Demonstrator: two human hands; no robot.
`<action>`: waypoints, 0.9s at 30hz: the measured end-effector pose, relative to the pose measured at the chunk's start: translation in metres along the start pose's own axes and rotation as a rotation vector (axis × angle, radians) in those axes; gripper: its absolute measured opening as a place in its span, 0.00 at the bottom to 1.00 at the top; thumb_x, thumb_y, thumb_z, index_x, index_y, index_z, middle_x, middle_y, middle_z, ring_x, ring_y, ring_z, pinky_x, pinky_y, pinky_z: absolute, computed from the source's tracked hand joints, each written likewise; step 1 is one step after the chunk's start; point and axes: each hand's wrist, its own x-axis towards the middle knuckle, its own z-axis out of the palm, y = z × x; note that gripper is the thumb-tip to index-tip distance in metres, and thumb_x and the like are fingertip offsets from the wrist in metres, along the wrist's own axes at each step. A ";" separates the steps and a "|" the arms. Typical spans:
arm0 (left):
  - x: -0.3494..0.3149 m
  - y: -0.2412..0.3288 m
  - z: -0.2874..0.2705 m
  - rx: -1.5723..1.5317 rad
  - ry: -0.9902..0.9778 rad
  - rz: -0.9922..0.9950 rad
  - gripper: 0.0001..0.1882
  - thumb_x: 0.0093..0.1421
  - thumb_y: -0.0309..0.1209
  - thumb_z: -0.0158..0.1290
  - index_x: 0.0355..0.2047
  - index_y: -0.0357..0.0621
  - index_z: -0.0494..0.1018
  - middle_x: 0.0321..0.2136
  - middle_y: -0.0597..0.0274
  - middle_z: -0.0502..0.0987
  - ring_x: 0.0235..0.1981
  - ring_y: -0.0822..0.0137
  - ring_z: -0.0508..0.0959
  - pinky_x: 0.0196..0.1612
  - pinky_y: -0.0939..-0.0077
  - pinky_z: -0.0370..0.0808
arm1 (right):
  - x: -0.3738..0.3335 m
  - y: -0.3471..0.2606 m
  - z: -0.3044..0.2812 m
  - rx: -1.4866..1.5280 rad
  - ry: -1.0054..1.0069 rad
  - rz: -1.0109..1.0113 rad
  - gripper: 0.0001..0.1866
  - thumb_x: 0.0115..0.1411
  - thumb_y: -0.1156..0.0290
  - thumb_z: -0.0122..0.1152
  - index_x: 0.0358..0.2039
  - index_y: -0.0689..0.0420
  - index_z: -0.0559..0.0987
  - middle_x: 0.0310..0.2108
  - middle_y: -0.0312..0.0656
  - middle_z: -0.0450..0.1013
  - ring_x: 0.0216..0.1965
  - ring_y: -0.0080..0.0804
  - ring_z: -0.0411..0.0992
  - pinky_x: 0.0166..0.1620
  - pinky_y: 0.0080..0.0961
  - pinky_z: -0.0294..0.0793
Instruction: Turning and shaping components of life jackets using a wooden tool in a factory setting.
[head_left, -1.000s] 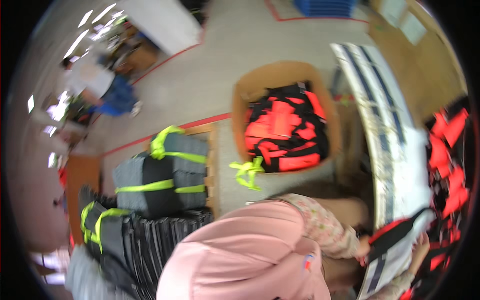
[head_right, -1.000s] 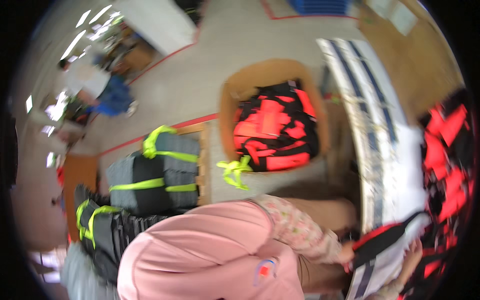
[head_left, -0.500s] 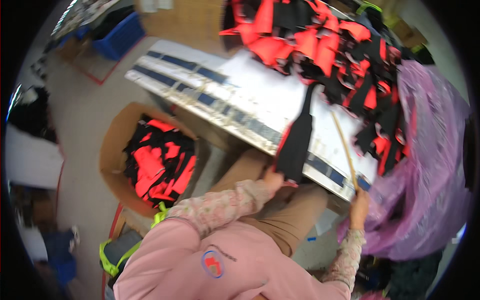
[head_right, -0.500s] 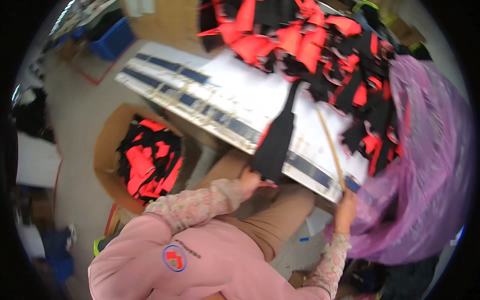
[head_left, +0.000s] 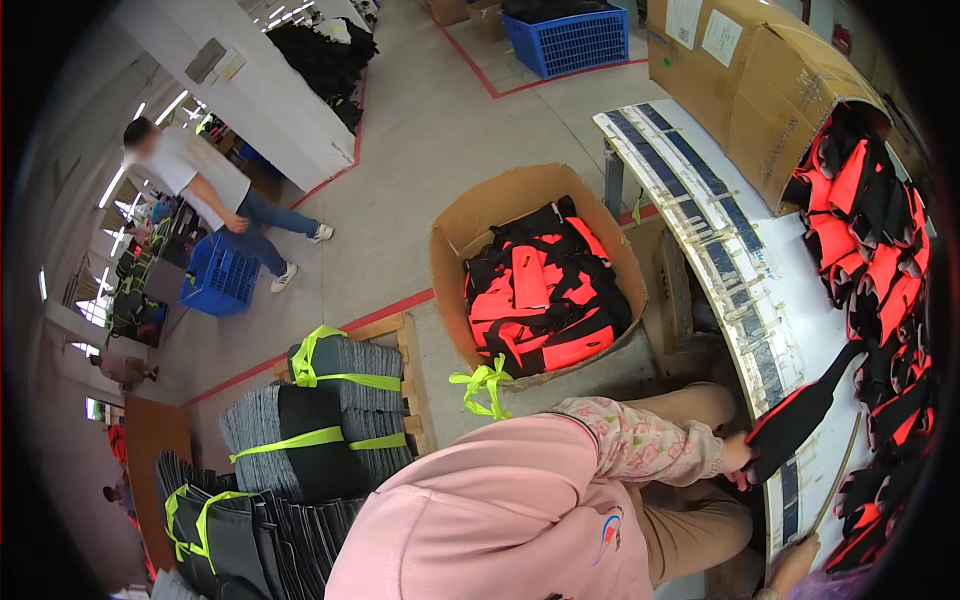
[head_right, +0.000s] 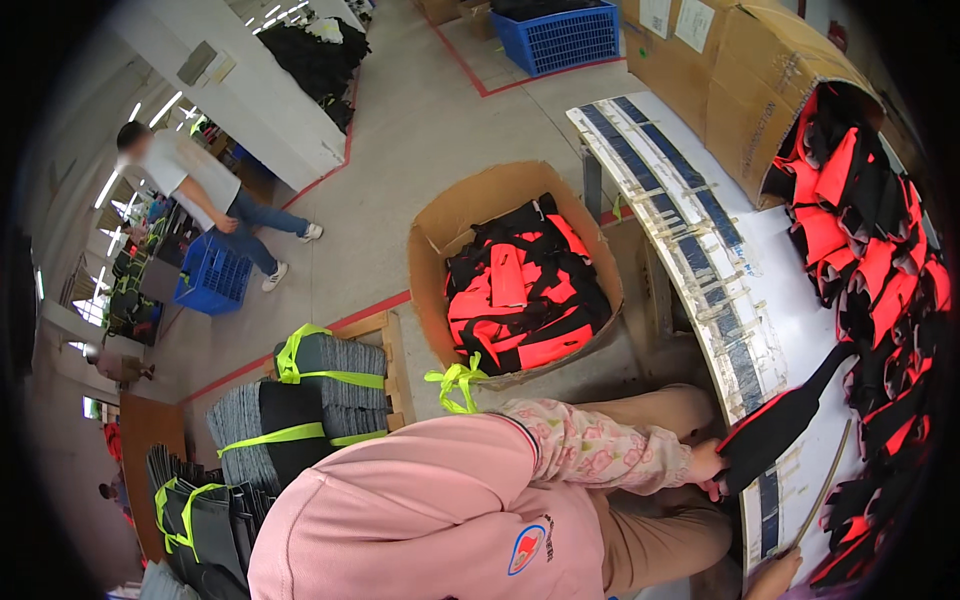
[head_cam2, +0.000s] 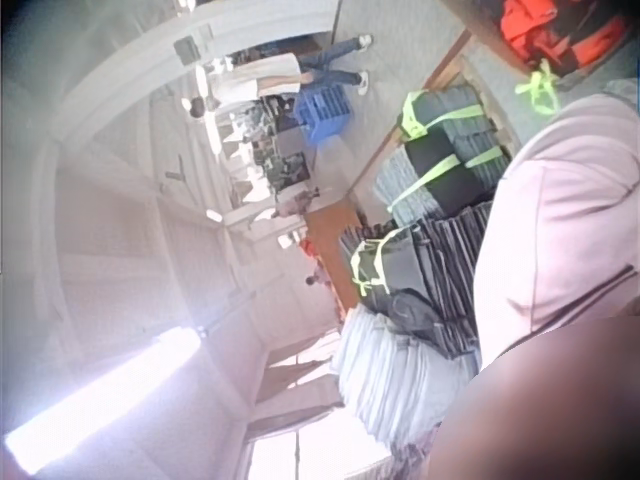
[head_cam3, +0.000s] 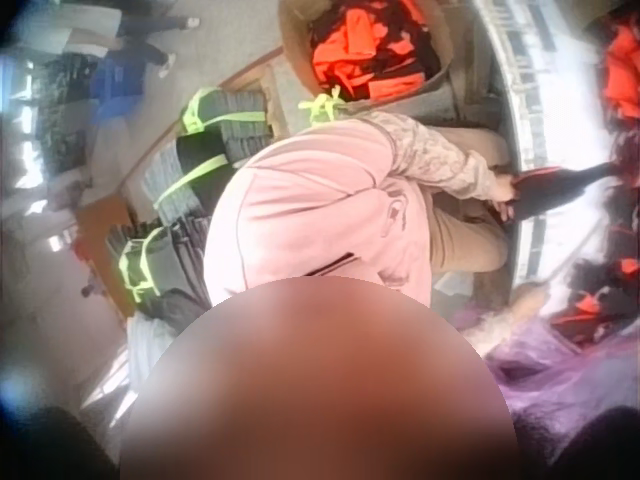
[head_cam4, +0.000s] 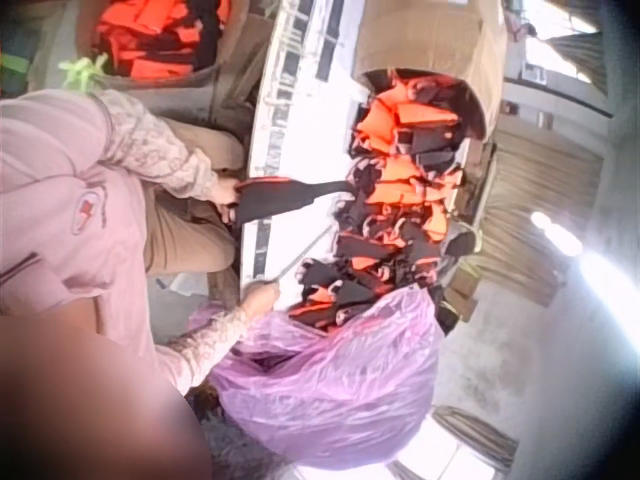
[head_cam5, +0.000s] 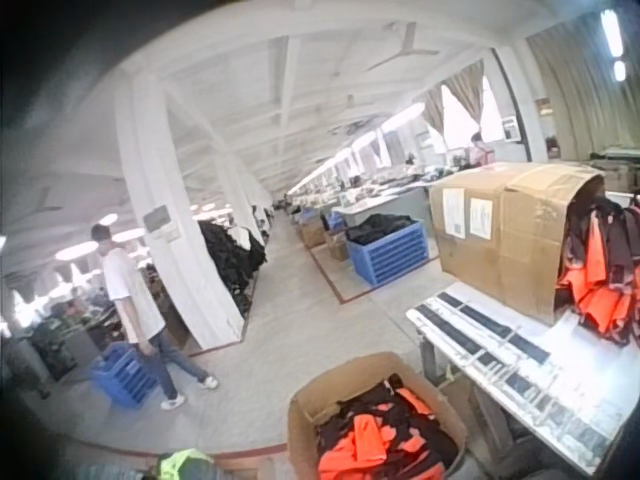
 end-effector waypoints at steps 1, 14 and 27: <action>0.001 0.001 -0.002 -0.011 0.007 0.004 0.17 0.60 0.36 0.38 0.47 0.42 0.58 0.22 0.52 0.77 0.15 0.57 0.77 0.18 0.68 0.73 | -0.001 0.000 -0.001 -0.027 0.019 -0.029 0.15 0.56 0.76 0.43 0.44 0.63 0.69 0.36 0.51 0.68 0.36 0.50 0.68 0.38 0.38 0.67; 0.010 -0.009 0.014 -0.141 -0.070 0.162 0.14 0.57 0.29 0.39 0.40 0.33 0.67 0.20 0.45 0.75 0.14 0.54 0.77 0.13 0.67 0.74 | -0.164 -0.091 -0.056 1.210 -0.156 0.398 0.11 0.61 0.64 0.46 0.37 0.55 0.73 0.20 0.33 0.65 0.18 0.21 0.64 0.19 0.19 0.62; -0.031 0.022 0.005 -0.058 0.109 0.075 0.12 0.59 0.23 0.41 0.43 0.33 0.65 0.36 0.51 0.73 0.33 0.56 0.77 0.31 0.67 0.79 | -0.241 -0.118 -0.075 1.474 -0.679 0.470 0.13 0.64 0.68 0.41 0.33 0.61 0.75 0.12 0.32 0.64 0.10 0.14 0.56 0.13 0.12 0.54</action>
